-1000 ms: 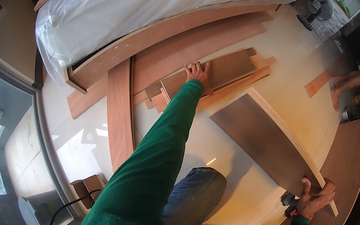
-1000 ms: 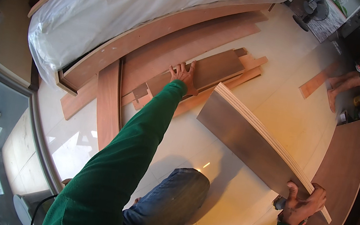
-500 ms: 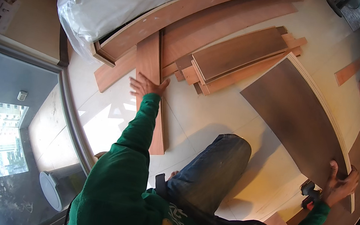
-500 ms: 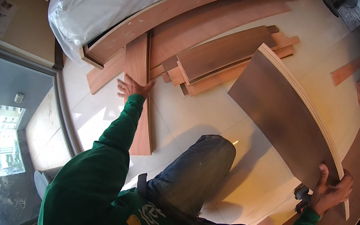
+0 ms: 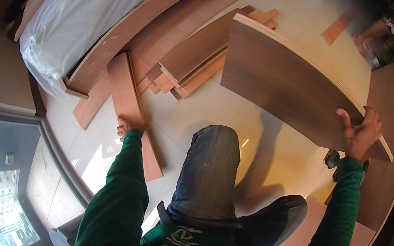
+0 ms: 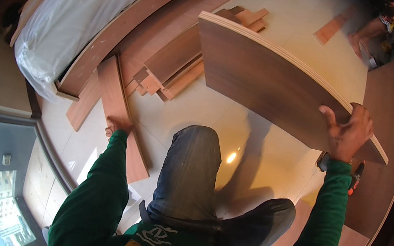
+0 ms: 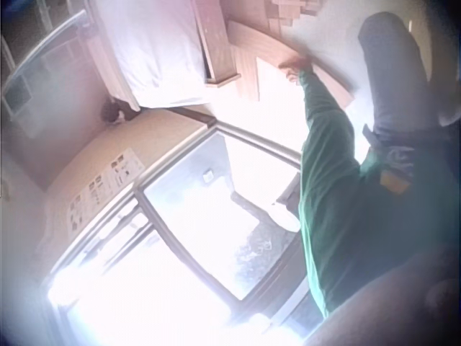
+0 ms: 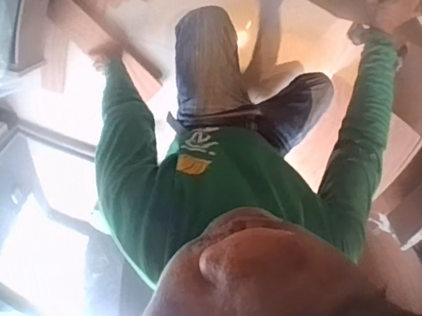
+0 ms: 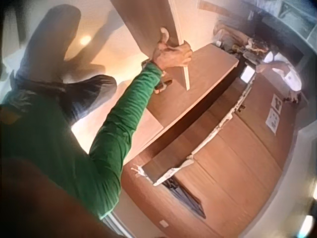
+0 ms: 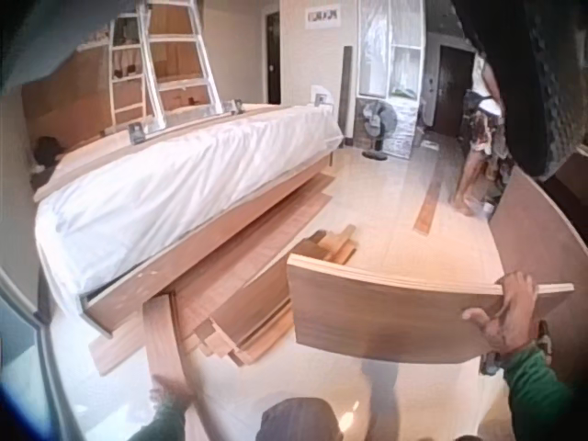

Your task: The person assembles a wooden cabinet by arranging various flat-pack panels on the floor. They use a power drill to secure the pieces together and fit the components into the partially built structure.

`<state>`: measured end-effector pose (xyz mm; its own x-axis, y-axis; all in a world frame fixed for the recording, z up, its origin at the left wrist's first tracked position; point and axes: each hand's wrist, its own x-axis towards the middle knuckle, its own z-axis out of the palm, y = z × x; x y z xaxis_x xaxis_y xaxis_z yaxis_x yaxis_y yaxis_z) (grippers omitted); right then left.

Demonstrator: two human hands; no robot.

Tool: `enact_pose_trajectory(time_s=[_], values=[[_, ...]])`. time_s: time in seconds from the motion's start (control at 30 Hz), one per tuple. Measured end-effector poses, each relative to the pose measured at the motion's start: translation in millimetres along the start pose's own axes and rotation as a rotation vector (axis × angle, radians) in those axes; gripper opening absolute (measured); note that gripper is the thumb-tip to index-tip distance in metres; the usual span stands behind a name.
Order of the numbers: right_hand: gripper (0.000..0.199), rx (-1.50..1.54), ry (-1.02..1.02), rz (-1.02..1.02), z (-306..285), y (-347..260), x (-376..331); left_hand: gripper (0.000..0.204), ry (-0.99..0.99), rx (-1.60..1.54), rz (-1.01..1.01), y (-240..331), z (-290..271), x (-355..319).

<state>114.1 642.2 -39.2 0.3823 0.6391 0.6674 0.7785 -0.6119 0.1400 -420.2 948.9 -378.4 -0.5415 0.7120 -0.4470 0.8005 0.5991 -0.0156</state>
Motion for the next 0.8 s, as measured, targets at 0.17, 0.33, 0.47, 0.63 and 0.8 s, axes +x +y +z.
enact_pose_trajectory(time_s=[0.17,0.33,0.47,0.63,0.8], values=[[0.073,0.053,-0.021,0.065,1.5,3.1,-1.2,0.142,0.055,-0.031,0.036,-18.2,-21.0,-27.3],[0.073,0.074,0.022,0.065,7.5,5.0,-1.6,0.132,0.147,-0.131,0.137,-51.6,-45.9,-61.5],[0.074,0.080,0.035,0.070,6.5,6.3,-1.4,0.127,0.210,-0.188,0.231,-79.6,-35.7,-78.3],[0.074,0.065,0.055,0.059,9.5,5.1,-2.0,0.123,0.223,-0.222,0.279,-116.8,-19.0,-92.8],[0.072,0.082,0.087,0.044,7.8,8.1,-2.1,0.121,0.239,-0.267,0.429,-152.9,-3.8,-106.6]])
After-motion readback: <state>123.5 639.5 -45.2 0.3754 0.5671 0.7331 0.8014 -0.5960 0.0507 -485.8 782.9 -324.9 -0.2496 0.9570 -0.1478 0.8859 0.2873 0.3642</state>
